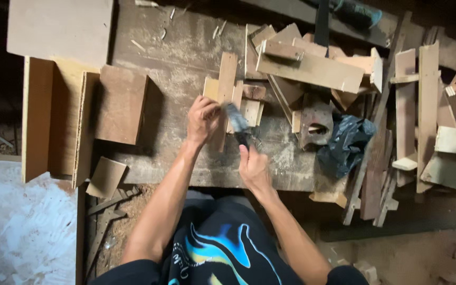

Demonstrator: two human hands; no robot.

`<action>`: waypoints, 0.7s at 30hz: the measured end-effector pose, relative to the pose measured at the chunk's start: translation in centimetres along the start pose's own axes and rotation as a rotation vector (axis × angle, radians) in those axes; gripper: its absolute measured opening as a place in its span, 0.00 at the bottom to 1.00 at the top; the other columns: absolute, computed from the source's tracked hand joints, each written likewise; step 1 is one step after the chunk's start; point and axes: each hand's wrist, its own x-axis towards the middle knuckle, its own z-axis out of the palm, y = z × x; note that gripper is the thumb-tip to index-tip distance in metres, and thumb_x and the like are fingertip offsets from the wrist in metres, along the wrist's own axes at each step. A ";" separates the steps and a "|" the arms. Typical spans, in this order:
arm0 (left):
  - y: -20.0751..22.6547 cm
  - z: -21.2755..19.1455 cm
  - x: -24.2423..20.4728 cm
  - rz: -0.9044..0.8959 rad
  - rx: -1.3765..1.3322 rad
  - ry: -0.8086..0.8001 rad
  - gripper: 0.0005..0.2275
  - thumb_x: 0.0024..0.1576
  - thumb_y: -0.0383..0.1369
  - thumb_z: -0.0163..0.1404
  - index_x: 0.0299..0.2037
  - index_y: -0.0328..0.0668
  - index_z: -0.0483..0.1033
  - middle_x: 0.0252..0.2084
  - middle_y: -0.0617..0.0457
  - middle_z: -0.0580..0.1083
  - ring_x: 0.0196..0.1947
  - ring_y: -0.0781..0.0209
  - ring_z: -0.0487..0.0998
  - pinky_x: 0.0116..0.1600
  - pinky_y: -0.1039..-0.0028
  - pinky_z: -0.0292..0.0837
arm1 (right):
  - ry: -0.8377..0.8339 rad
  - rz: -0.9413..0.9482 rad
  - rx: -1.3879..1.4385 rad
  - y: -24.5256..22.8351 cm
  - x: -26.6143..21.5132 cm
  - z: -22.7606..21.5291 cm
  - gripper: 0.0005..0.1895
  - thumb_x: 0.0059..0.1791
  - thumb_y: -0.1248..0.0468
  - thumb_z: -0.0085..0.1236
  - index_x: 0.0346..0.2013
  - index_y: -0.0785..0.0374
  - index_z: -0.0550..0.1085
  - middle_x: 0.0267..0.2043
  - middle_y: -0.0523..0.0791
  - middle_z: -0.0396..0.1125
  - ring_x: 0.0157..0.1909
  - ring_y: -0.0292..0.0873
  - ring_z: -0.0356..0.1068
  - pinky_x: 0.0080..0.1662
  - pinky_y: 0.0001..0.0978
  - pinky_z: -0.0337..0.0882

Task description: The person assembles small wooden pieces on a workbench. They use a hammer to drive nails into the wood and a saw to cut a piece. The person handles the wood pieces and tools directly.

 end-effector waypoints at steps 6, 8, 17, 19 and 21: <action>-0.1 0.3 0.0 -0.016 -0.032 0.015 0.07 0.52 0.25 0.63 0.39 0.37 0.83 0.38 0.50 0.78 0.40 0.55 0.77 0.42 0.70 0.75 | 0.139 -0.146 0.079 -0.2 -0.2 0.0 0.21 0.58 0.54 0.45 0.34 0.69 0.74 0.22 0.60 0.67 0.25 0.64 0.71 0.28 0.52 0.66; -0.1 0.4 -0.2 -0.084 -0.078 0.013 0.06 0.52 0.26 0.64 0.38 0.37 0.84 0.37 0.50 0.78 0.39 0.55 0.76 0.39 0.70 0.73 | -0.004 0.033 0.099 0.0 -0.4 -0.1 0.20 0.57 0.55 0.43 0.38 0.69 0.74 0.18 0.58 0.66 0.20 0.61 0.71 0.25 0.51 0.66; -0.2 -0.1 0.1 -0.027 -0.066 -0.005 0.07 0.52 0.28 0.65 0.40 0.40 0.85 0.37 0.52 0.78 0.39 0.57 0.77 0.39 0.70 0.75 | -0.096 0.018 0.129 1.1 0.4 0.3 0.21 0.58 0.56 0.39 0.33 0.68 0.72 0.10 0.45 0.60 0.09 0.42 0.59 0.15 0.41 0.58; 0.0 -0.3 0.0 -0.048 -0.085 -0.007 0.07 0.52 0.26 0.63 0.40 0.38 0.84 0.39 0.51 0.78 0.41 0.57 0.77 0.40 0.71 0.76 | -0.171 0.074 0.142 1.2 0.4 0.4 0.21 0.58 0.56 0.38 0.34 0.68 0.72 0.10 0.44 0.60 0.08 0.40 0.58 0.13 0.38 0.57; 0.3 -0.1 0.0 -0.031 -0.079 -0.006 0.07 0.52 0.25 0.63 0.40 0.37 0.83 0.38 0.50 0.77 0.40 0.56 0.77 0.41 0.70 0.76 | -0.174 0.042 0.161 1.6 0.2 0.3 0.22 0.59 0.56 0.40 0.32 0.70 0.73 0.11 0.44 0.61 0.09 0.39 0.58 0.11 0.35 0.55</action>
